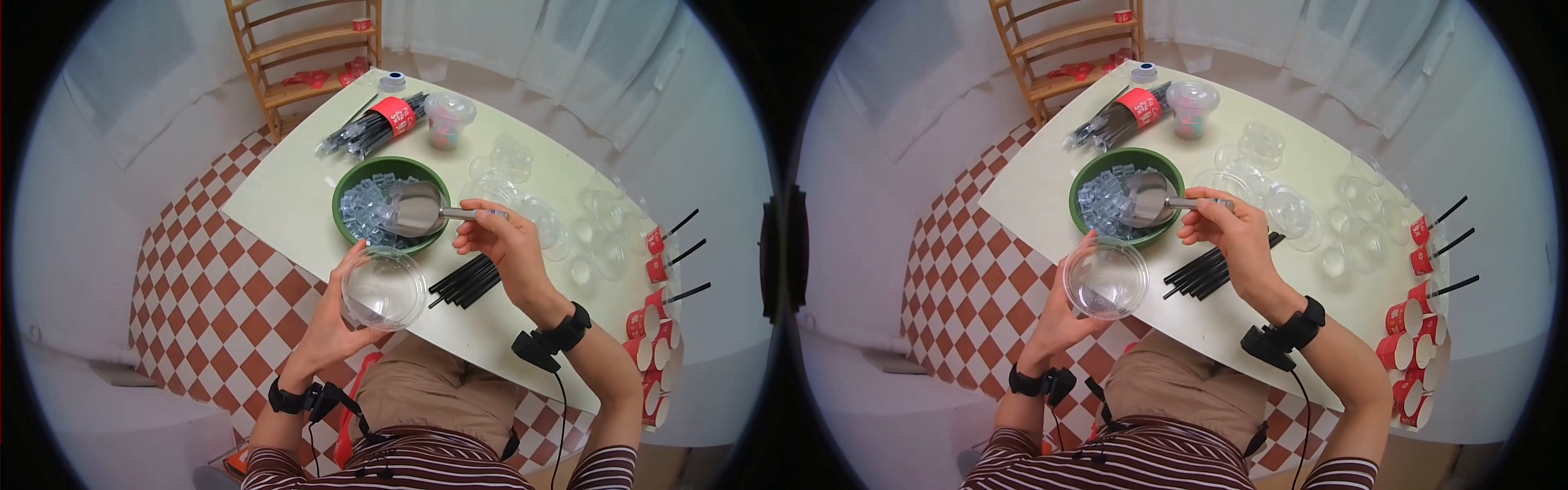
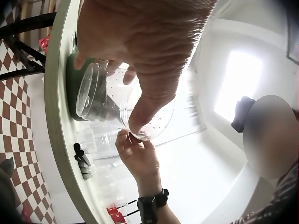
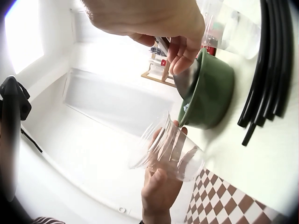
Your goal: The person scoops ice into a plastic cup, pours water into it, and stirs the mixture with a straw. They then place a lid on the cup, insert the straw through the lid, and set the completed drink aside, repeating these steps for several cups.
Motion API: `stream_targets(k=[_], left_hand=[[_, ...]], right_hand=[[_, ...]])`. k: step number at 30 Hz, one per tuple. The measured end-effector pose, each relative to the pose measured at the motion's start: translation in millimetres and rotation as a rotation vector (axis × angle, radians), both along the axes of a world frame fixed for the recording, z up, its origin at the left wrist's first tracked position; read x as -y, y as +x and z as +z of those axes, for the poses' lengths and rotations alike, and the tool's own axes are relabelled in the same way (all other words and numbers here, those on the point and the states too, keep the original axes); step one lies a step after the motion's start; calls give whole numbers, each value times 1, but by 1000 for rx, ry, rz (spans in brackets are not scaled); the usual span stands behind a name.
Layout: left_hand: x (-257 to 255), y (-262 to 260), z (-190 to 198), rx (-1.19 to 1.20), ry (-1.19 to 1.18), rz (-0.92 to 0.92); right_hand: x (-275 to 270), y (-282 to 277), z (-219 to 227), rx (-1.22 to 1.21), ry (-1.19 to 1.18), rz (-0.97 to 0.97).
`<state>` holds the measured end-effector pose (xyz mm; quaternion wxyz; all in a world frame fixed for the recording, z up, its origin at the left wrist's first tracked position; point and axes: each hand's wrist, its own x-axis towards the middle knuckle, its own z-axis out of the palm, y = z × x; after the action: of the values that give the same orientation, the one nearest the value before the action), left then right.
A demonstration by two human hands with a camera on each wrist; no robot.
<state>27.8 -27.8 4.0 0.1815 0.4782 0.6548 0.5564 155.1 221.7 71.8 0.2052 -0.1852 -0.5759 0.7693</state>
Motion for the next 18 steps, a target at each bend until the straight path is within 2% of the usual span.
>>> stream_targets(k=[8, 18], left_hand=[[0, 1, 1, 37, 13, 3], [2, 2, 5, 89, 16, 1]], right_hand=[[30, 4, -21, -14, -129, -33], [48, 16, -19, -41, -165, -78]])
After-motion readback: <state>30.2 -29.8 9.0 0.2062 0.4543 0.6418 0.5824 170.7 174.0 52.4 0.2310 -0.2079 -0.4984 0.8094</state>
